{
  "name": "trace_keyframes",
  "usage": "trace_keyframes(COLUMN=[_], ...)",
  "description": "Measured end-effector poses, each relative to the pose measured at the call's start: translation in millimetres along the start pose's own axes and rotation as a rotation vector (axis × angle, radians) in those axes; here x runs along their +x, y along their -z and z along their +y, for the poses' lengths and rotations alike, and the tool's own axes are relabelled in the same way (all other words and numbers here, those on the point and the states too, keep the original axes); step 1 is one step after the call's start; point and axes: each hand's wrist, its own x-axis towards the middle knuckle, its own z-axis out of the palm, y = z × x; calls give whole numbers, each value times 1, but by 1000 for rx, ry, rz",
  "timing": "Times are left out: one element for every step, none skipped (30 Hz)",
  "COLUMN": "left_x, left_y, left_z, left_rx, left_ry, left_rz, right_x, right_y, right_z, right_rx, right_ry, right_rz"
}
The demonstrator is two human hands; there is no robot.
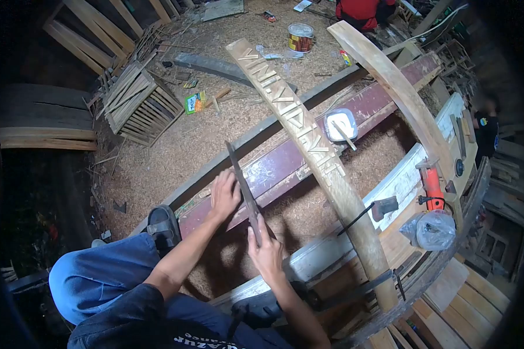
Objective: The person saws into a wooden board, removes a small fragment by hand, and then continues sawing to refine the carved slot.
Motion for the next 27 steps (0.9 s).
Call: trace_keyframes(left_x=[-2, -5, 0, 1, 2, 4, 2, 3, 4, 1, 1, 1, -1, 0, 3, 3, 1, -2, 0, 6, 3, 1, 2, -1, 2, 3, 0], left_y=[-1, -2, -1, -1, -1, 0, 2, 4, 2, 1, 1, 1, 1, 2, 1, 1, 0, -2, -1, -1, -1, 1, 0, 1, 0, -1, 0], left_z=[0, 1, 1, 2, 3, 5, 6, 8, 6, 5, 3, 4, 4, 4, 4, 4, 5, 6, 4, 3, 4, 3, 2, 3, 6, 6, 6], left_rx=[-3, 6, 19, 8, 7, -8, -23, -15, -18, 1, 25, 15, 16, 10, 1, 1, -2, 9, 26, 31, 30, 30, 31, 17, -2, -12, -17], left_ry=[6, 13, 13, 7, 3, 15, 34, 55, 58, 40, 16, 15, 13, 10, 12, 23, 30, 35, 31, 28, 20, 10, 15, 19, 20, 7, 4], left_rz=[1, 10, 32, 47, 47, 44, 39, 15, 17, 21, 31, 36, 29, 24, 30, 28, 24, 29, 44, 60, 50, 40, 50, 46, 52, 74, 74], right_x=[1, 3, 16, 29, 28, 25, 17, 4, 7, 7, 13, 29, 24, 20, 17, 3, 4, 4, 12, 28, 25, 23, 25, 10, 10, 11, 10], right_y=[-3, -11, -16, -14, -14, -15, -13, -7, -10, -16, -23, -18, -19, -19, -16, -7, -9, -11, -17, -23, -20, -16, -10, -2, -3, -3, -6], right_z=[-1, -4, -11, -18, -14, -6, 0, 4, 5, 5, 4, -11, -9, -6, -4, -1, 0, 1, -2, -5, -6, -8, -7, -4, -3, -2, -5], right_rx=[-4, 31, 69, 36, 36, 70, 103, 101, 96, 107, 122, 170, 173, 168, 158, 183, 179, 163, 153, 106, 107, 161, 208, 260, 254, 200, 156], right_ry=[0, -2, 10, -73, -73, -20, 30, 32, 33, 41, 56, -68, -74, -34, 15, 69, 65, 38, 24, 8, 4, -3, 2, 11, 19, 13, -2], right_rz=[-5, 26, 64, -11, -6, 33, 66, 70, 67, 97, 132, 39, 41, 62, 79, 133, 127, 111, 101, 80, 79, 68, 51, 82, 79, 79, 81])
